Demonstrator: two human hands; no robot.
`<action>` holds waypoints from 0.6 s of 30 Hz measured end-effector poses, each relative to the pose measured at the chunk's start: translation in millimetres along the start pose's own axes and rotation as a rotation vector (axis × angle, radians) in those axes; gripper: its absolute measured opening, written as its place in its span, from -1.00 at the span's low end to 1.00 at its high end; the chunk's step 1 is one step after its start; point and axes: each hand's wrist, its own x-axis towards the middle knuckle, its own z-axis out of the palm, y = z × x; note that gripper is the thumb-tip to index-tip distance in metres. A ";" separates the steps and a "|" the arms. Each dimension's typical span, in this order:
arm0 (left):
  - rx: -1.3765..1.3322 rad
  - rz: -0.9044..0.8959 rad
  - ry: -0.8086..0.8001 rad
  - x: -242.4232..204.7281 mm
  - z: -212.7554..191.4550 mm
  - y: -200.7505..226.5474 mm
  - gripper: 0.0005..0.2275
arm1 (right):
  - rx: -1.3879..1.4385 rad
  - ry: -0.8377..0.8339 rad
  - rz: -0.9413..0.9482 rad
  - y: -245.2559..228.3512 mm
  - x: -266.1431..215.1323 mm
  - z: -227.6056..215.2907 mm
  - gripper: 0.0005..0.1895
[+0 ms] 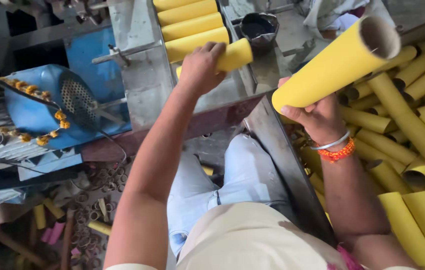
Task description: The person repeatedly picks yellow cylindrical objects from a pile and places them into a metal tray. The person handles the cylinders by hand, moving them from a disorganized pile to an organized tray.
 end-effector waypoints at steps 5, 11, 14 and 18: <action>0.080 -0.071 -0.142 -8.8 32.7 -34.4 -0.42 | -0.420 -0.078 0.058 -9.5 9.4 12.0 -0.59; -0.719 -0.400 0.300 -5.8 2.2 -60.0 -0.64 | -0.955 -0.089 -0.016 7.6 36.9 33.0 -0.47; -1.263 -0.219 0.455 -17.5 -52.6 -56.8 -0.61 | -1.181 -0.123 -0.275 36.7 60.0 45.6 -0.46; -0.551 -0.074 0.190 -36.7 -98.3 -30.1 -0.45 | -1.379 -0.178 -0.296 86.2 88.4 72.7 -0.58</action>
